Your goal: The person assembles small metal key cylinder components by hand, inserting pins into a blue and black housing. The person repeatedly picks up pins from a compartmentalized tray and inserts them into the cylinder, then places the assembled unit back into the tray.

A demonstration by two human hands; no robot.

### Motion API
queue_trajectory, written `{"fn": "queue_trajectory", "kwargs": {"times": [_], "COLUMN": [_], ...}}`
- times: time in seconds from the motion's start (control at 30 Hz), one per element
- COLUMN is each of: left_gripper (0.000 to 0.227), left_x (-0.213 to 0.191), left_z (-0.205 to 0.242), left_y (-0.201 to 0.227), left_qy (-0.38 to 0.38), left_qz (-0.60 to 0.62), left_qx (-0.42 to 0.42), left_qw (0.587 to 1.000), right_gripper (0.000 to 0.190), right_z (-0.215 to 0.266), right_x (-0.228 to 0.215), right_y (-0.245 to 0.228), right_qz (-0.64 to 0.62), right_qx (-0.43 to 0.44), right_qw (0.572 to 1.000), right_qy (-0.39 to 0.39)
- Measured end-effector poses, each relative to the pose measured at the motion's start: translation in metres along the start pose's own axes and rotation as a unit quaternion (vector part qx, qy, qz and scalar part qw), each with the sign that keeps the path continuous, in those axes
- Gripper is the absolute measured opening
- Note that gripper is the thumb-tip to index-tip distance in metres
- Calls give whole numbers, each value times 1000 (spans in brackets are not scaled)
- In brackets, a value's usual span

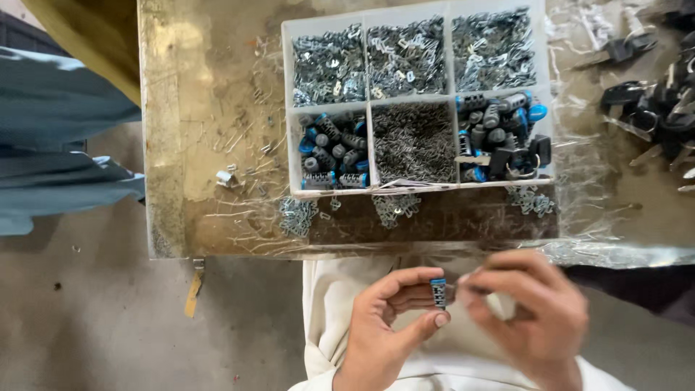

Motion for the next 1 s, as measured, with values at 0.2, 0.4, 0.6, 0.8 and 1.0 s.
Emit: {"fn": "queue_trajectory", "kwargs": {"times": [0.2, 0.4, 0.6, 0.8, 1.0], "left_gripper": [48, 46, 45, 46, 47], "left_x": [1, 5, 9, 9, 13], "left_z": [-2, 6, 4, 2, 3], "left_y": [16, 31, 41, 47, 58], "left_qy": [23, 30, 17, 7, 2], "left_qz": [-3, -149, -165, -218, -245], "left_qx": [55, 69, 74, 83, 113], "left_qw": [998, 986, 983, 972, 963], "right_gripper": [24, 25, 20, 20, 18], "right_z": [10, 16, 13, 4, 2], "right_x": [18, 20, 15, 17, 18], "right_y": [-9, -8, -5, -20, -16], "right_qz": [25, -29, -115, -46, -35], "right_qx": [6, 19, 86, 23, 73], "right_qw": [1000, 999, 990, 998, 996], "right_qy": [15, 10, -11, -30, -23]}}
Point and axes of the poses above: each hand's wrist, its own z-axis away from the middle knuckle, its own x-axis out of the palm, y = z × x, the point moved 7 cm from there along -z, towards the middle knuckle, and after that the axes turned 13 degrees about -y, right-handed, at the moved point
